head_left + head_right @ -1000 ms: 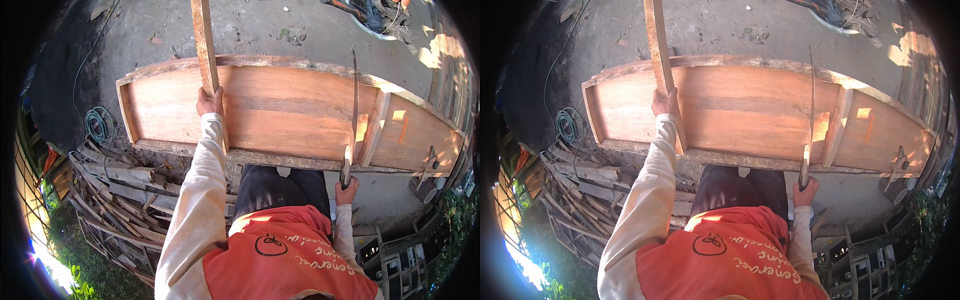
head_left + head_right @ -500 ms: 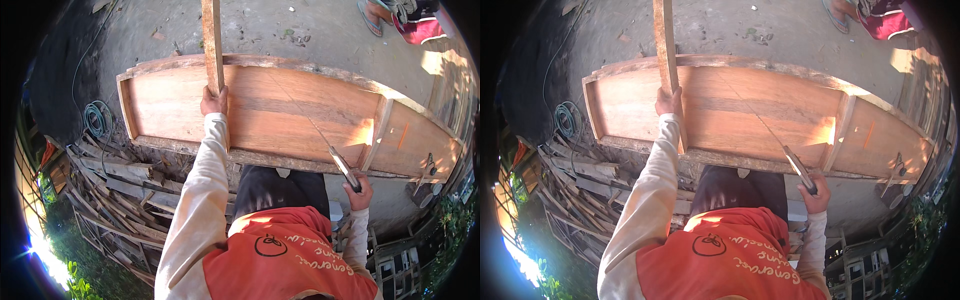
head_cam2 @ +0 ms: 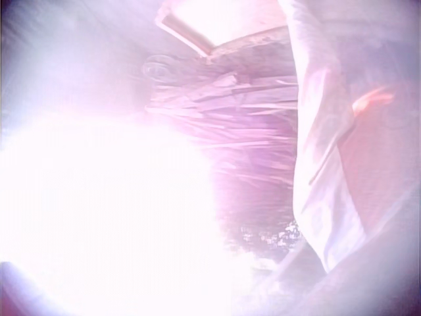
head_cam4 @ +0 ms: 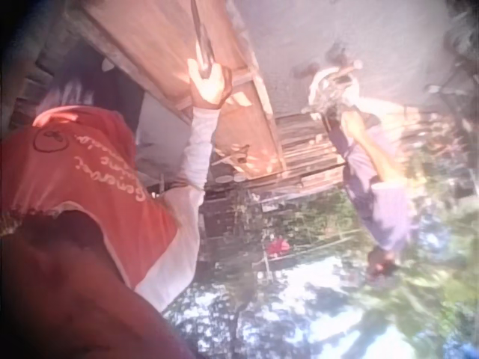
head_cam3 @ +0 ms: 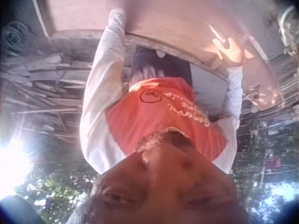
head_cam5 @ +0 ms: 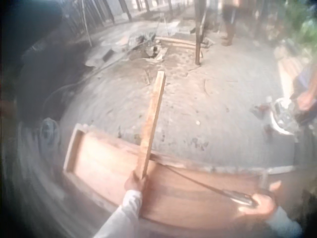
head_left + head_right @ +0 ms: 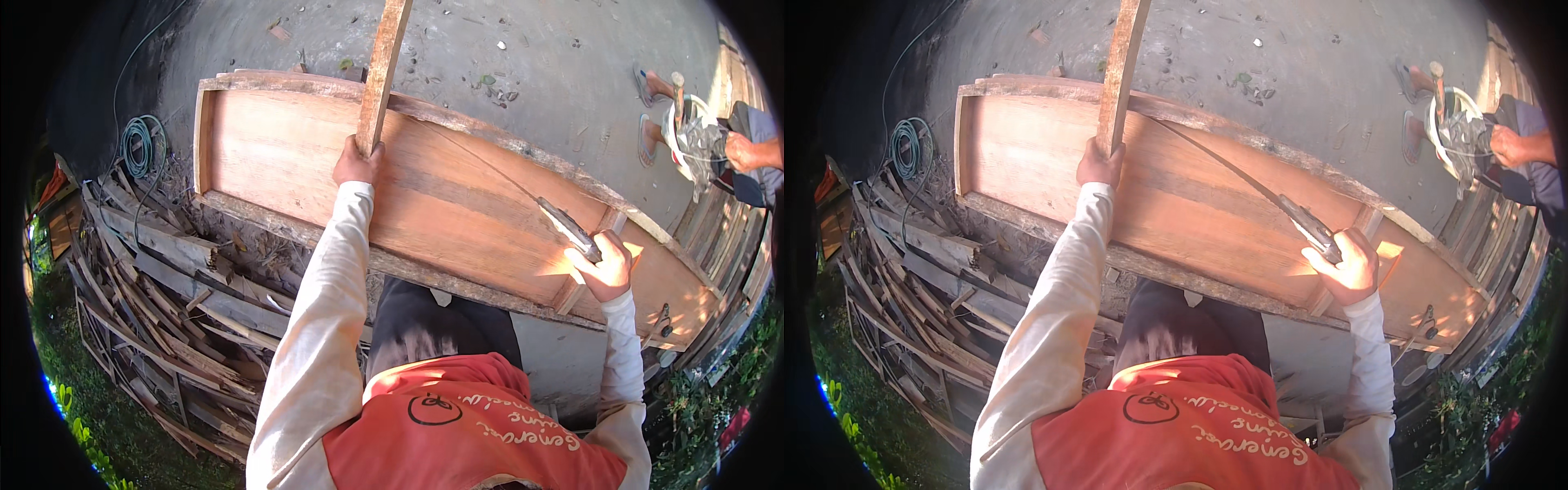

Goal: The person saws a piece of wood, hammers nails into a wooden structure, and retrieves nails from a plastic bag while working at an outdoor construction site.

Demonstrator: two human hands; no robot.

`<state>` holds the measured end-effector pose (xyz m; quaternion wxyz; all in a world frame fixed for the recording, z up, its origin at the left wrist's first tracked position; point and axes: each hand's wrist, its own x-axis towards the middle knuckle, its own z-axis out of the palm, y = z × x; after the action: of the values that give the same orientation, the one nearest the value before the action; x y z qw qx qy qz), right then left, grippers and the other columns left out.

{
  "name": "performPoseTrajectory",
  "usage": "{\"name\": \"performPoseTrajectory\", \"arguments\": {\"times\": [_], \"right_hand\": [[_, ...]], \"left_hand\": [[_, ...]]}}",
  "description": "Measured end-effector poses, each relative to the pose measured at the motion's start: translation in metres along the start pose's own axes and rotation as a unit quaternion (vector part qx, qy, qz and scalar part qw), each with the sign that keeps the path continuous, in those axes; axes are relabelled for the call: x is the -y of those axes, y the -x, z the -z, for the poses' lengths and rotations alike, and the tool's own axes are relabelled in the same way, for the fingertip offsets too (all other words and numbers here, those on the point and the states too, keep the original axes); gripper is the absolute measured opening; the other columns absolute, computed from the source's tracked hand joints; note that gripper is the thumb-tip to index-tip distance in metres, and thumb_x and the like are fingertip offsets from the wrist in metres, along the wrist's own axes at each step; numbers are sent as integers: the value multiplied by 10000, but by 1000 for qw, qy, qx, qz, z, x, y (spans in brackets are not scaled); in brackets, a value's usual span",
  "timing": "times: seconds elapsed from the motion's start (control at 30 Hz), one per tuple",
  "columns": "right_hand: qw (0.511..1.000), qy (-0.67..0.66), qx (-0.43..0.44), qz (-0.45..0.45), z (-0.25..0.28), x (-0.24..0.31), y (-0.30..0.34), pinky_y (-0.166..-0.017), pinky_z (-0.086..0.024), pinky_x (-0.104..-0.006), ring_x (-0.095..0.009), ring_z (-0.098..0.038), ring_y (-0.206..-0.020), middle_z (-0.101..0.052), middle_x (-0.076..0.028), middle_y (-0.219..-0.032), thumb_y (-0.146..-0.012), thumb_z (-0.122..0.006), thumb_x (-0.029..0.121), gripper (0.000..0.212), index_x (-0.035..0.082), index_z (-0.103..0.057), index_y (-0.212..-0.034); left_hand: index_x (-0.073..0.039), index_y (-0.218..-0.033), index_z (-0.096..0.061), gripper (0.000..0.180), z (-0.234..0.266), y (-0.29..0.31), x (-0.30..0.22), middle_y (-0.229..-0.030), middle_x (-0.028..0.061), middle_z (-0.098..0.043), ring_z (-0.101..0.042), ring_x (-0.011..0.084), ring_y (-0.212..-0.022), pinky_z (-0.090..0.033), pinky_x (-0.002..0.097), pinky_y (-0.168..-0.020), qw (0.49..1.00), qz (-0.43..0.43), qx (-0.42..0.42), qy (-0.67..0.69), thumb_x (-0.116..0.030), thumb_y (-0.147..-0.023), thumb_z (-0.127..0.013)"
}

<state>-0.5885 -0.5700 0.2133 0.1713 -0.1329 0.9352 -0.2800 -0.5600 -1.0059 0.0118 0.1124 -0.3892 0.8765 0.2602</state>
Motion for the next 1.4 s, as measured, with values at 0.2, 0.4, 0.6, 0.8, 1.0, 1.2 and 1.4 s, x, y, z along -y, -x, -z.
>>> {"name": "performPoseTrajectory", "arguments": {"times": [0.2,0.4,0.6,0.8,1.0,1.2,1.4], "right_hand": [[999,13,29,-12,-8,26,-14,-544,-418,-393,-275,-497,-590,-500,-119,-684,-717,-873,230,419,4,-521,-742],[1000,14,5,27,-23,43,-2,-566,-447,-385,-293,-533,-620,-560,-142,-721,-741,-871,240,395,-4,-565,-791],[999,37,10,-15,-27,56,-16,-567,-441,-395,-286,-530,-610,-533,-130,-698,-737,-879,239,403,1,-558,-787],[1000,23,-9,-1,-22,53,-20,-572,-435,-403,-292,-527,-616,-524,-122,-706,-724,-888,241,429,0,-538,-781],[999,45,-13,-2,-10,49,-28,-557,-436,-401,-285,-538,-587,-554,-126,-688,-764,-856,207,394,11,-514,-761],[1000,-5,-24,-14,1,54,-17,-487,-439,-337,-154,-520,-487,-561,-75,-603,-783,-864,213,384,15,-537,-743],[999,-7,-31,-34,-3,63,-17,-526,-460,-329,-134,-548,-545,-557,-57,-594,-798,-853,219,388,24,-522,-741]], "left_hand": [[-136,-1223,-596,607,3,-3,21,-978,163,-735,-707,374,-920,-537,458,-833,1000,0,3,-8,-544,-791,-720],[-127,-1222,-601,618,4,-7,42,-957,159,-735,-710,366,-912,-536,456,-833,1000,4,14,-8,-545,-784,-724],[-156,-1184,-575,583,9,-17,50,-1033,147,-730,-700,375,-935,-541,462,-806,1000,-10,-1,-11,-577,-804,-709],[-164,-1195,-576,572,3,-10,39,-1044,148,-728,-699,374,-942,-541,464,-815,1000,-6,9,-18,-561,-809,-716],[-173,-1220,-575,605,-15,-4,38,-1055,152,-726,-702,375,-941,-541,474,-814,1000,-2,15,-6,-587,-800,-711],[-140,-1221,-576,629,-6,-4,33,-987,164,-732,-702,379,-914,-532,474,-816,1000,-15,9,2,-578,-790,-708],[-162,-1191,-581,572,-2,-8,27,-963,142,-741,-706,382,-911,-539,471,-815,1000,-14,-12,-13,-545,-793,-730]]}}
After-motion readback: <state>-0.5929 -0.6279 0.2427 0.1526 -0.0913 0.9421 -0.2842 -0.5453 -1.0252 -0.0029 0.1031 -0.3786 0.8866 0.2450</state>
